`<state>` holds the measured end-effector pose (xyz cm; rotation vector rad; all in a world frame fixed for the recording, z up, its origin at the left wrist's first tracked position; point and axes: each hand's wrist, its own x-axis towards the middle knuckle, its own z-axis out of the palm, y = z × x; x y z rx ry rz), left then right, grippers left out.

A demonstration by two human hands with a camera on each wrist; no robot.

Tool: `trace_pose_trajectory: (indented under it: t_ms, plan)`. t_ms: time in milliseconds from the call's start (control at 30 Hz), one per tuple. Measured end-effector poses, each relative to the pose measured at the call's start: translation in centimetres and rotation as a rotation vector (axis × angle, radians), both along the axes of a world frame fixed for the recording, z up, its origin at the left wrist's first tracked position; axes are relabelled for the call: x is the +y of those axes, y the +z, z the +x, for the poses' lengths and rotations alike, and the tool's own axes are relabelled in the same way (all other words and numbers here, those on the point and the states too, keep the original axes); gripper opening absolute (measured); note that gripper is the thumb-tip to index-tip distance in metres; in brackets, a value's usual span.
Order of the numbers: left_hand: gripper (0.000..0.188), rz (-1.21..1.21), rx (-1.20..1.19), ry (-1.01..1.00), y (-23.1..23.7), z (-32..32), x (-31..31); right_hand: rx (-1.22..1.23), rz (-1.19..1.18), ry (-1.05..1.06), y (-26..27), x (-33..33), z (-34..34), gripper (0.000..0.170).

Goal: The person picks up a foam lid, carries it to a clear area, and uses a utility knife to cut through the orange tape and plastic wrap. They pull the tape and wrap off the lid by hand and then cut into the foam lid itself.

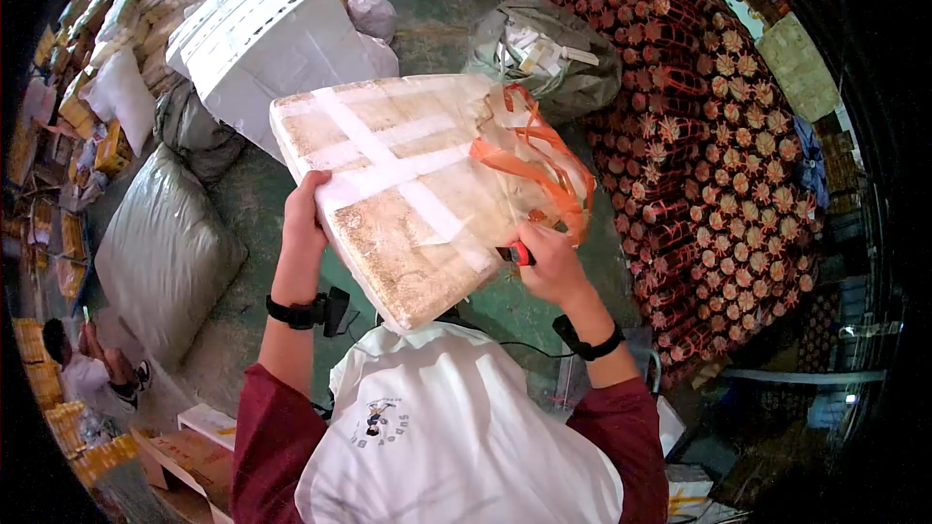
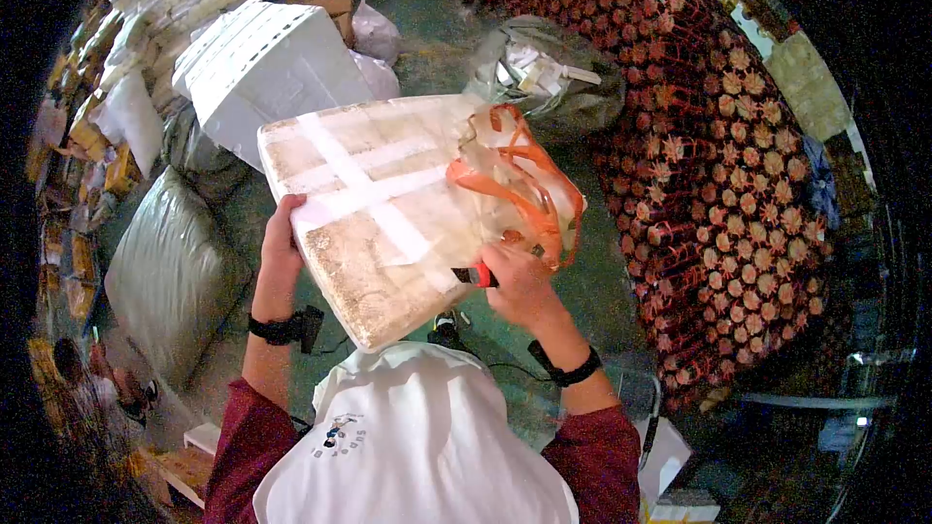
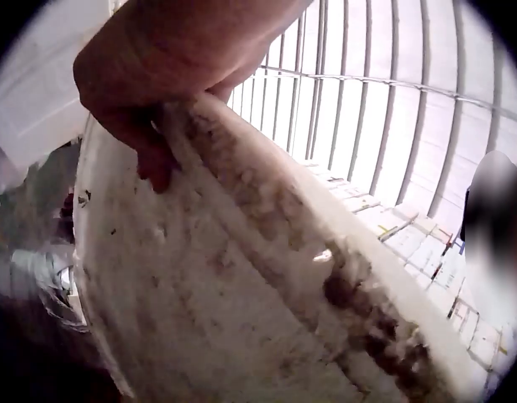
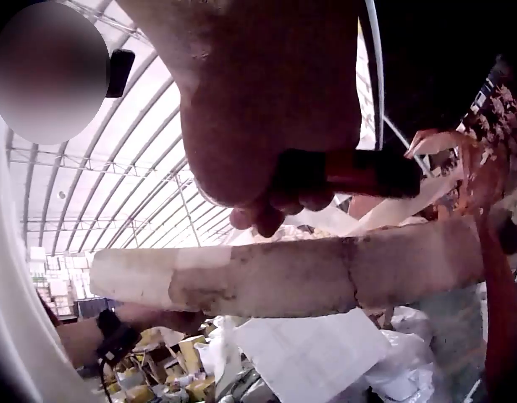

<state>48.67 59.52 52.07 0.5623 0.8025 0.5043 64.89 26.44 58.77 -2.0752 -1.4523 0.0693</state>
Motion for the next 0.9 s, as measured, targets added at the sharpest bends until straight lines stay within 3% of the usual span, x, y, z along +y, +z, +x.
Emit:
trace_pose_trajectory:
  t_ms: [267,500,700,900]
  plan:
    - [0.053,0.089,-0.056,0.005,-1.2,1.0,-0.5,0.172,-0.005,-0.064,-1.2,-1.4,0.2,0.014]
    - [0.045,0.420,-0.121,0.028,5.9,0.8,-2.6,0.332,0.031,-0.092,0.8,-1.3,-0.7,0.018]
    - [0.048,0.485,-0.120,-0.003,6.3,1.1,-2.7,0.274,0.079,-0.074,3.0,0.5,-2.1,0.021]
    - [0.048,0.516,-0.073,-0.096,4.9,3.1,-3.5,0.253,-0.023,-0.361,0.8,3.5,-2.6,0.025]
